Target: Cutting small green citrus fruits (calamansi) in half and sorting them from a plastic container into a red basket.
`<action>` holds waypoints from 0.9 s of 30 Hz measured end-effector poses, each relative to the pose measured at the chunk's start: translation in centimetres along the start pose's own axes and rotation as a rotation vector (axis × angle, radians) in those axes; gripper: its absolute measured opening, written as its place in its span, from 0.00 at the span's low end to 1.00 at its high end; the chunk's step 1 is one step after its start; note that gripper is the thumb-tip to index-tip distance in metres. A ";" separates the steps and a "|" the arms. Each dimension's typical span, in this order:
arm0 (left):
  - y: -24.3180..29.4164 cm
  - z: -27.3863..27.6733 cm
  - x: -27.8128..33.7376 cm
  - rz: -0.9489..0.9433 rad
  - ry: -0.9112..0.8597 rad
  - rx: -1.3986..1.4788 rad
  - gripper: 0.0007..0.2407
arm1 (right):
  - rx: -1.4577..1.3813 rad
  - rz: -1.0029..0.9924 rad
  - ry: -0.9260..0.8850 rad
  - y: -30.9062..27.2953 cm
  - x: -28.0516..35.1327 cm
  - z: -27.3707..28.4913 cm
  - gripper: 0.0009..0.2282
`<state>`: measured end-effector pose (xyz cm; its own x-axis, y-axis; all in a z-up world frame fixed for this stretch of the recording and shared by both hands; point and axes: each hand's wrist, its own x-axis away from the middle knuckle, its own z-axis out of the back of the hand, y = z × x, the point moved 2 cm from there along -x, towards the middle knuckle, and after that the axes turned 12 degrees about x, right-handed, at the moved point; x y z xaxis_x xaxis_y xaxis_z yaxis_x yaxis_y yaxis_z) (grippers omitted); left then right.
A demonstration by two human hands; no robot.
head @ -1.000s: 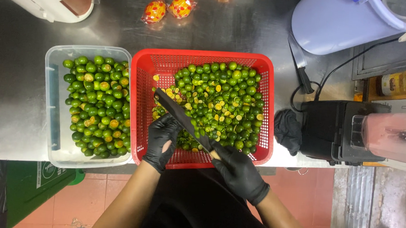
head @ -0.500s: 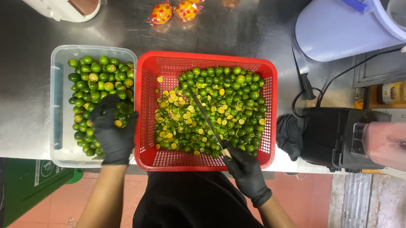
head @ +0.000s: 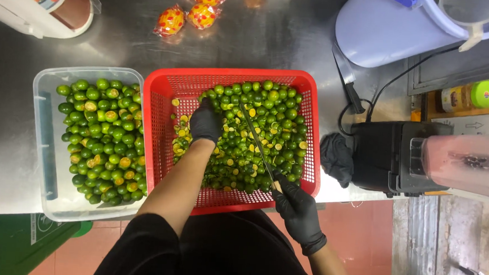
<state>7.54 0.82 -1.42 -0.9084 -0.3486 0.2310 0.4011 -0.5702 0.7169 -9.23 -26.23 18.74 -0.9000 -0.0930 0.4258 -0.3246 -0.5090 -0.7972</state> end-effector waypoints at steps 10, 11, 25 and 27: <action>0.1 6.8 9.0 0.438 -0.156 1.602 0.14 | 0.002 0.035 -0.063 -0.1 -0.9 -0.4 0.19; 1.3 7.8 10.1 0.495 -0.154 1.657 0.14 | 0.097 0.119 -0.061 -0.8 -1.0 -0.6 0.19; 0.5 8.3 14.2 0.396 -0.217 2.104 0.10 | 0.423 0.621 -0.097 -6.8 0.5 -1.2 0.23; -0.4 7.6 14.2 0.422 -0.199 2.107 0.10 | 0.445 0.586 -0.114 -7.1 0.9 -1.1 0.22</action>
<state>-6.44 1.77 6.59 -0.8775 -0.0585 0.4761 -0.0349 0.9977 0.0583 -8.00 -21.76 24.32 -0.8459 -0.5315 0.0447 0.3699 -0.6448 -0.6689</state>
